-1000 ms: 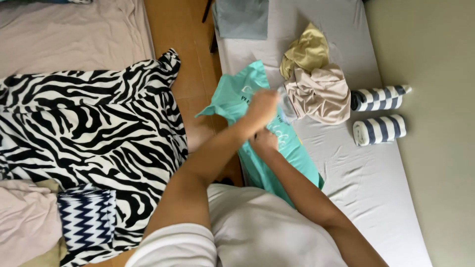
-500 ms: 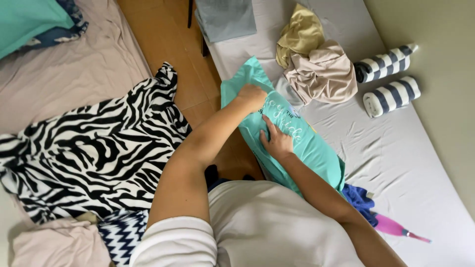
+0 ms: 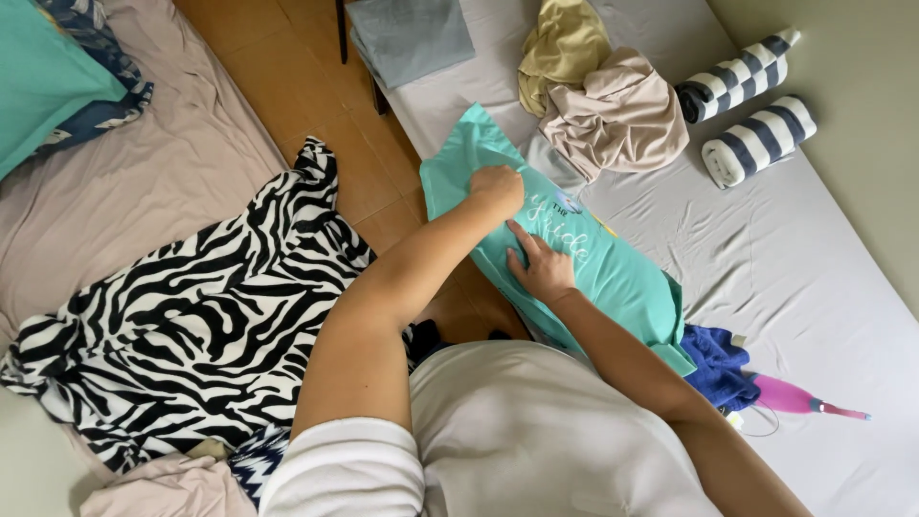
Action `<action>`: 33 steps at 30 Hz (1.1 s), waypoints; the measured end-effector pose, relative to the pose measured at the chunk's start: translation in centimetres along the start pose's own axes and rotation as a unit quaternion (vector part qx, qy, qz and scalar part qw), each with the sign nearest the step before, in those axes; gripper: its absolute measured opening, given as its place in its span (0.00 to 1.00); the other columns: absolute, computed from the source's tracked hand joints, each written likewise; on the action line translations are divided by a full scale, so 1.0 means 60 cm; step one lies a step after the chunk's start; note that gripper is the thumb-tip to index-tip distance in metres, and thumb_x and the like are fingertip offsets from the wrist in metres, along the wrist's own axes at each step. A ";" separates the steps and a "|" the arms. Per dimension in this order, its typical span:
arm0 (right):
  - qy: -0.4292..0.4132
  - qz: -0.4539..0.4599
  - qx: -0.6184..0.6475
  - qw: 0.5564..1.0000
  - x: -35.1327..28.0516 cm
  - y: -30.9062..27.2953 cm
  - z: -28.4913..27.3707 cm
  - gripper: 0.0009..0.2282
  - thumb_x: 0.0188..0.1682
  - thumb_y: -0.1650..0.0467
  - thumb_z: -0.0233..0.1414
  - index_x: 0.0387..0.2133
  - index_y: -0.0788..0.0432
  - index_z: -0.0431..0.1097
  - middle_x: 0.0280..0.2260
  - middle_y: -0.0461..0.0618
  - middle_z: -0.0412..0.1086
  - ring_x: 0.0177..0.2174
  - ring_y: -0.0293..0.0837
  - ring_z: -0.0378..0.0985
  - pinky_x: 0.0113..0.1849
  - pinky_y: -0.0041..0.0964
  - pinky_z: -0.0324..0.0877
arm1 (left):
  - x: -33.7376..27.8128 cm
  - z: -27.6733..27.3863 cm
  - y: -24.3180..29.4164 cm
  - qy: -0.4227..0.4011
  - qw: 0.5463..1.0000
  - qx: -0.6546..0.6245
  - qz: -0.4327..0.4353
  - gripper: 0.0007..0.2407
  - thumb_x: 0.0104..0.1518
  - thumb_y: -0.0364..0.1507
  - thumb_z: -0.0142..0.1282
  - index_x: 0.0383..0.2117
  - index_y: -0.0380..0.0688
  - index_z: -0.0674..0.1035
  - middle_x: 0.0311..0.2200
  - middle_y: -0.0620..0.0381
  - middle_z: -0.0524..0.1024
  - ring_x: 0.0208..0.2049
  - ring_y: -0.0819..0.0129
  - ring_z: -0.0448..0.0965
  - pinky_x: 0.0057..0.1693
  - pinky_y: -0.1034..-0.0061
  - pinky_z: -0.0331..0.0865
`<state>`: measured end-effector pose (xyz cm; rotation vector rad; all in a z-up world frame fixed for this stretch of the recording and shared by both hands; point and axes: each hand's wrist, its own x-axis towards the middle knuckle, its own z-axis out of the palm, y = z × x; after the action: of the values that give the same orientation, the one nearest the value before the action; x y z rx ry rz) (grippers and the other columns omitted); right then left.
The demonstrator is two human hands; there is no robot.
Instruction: The person inserts a white pillow into a teal floral pillowcase on a bed. They align the corners, push the pillow inside, and smooth the case before zipping it closed.
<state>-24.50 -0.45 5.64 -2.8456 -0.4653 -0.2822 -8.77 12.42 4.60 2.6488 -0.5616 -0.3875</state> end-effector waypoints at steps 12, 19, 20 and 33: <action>-0.050 0.052 0.003 0.997 -0.011 0.004 0.006 0.27 0.50 0.61 0.55 0.65 0.46 0.61 0.29 0.51 0.75 0.23 0.55 0.78 0.28 0.51 0.73 | 0.068 0.110 -0.006 -0.032 0.994 -0.102 0.029 0.11 0.53 0.28 0.54 0.35 0.33 0.84 0.39 0.32 0.80 0.44 0.42 0.82 0.50 0.56 0.76; -0.078 0.061 0.021 0.995 -0.011 0.018 0.008 0.26 0.52 0.57 0.55 0.60 0.54 0.59 0.40 0.60 0.77 0.32 0.61 0.80 0.34 0.56 0.73 | 0.094 0.145 0.065 -0.015 0.985 -0.165 0.038 0.11 0.49 0.27 0.53 0.32 0.32 0.84 0.36 0.32 0.80 0.42 0.41 0.83 0.49 0.55 0.76; -0.088 0.079 0.011 0.993 -0.012 0.020 0.005 0.28 0.50 0.56 0.56 0.57 0.59 0.57 0.41 0.64 0.75 0.32 0.64 0.80 0.34 0.59 0.72 | 0.099 0.151 0.084 -0.001 0.982 -0.184 0.037 0.10 0.49 0.27 0.53 0.31 0.32 0.83 0.35 0.31 0.80 0.41 0.40 0.83 0.48 0.55 0.76; -0.091 0.042 0.018 0.995 0.014 0.122 0.041 0.31 0.47 0.61 0.57 0.58 0.66 0.54 0.49 0.70 0.67 0.42 0.67 0.75 0.40 0.57 0.71 | 0.086 0.114 0.133 0.135 0.970 -0.202 0.003 0.08 0.51 0.26 0.52 0.31 0.35 0.83 0.36 0.35 0.81 0.40 0.41 0.83 0.46 0.52 0.76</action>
<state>-20.89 -6.27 1.96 -2.8586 -0.3781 0.0029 -9.14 1.26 1.14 2.2542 -0.3587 -0.1163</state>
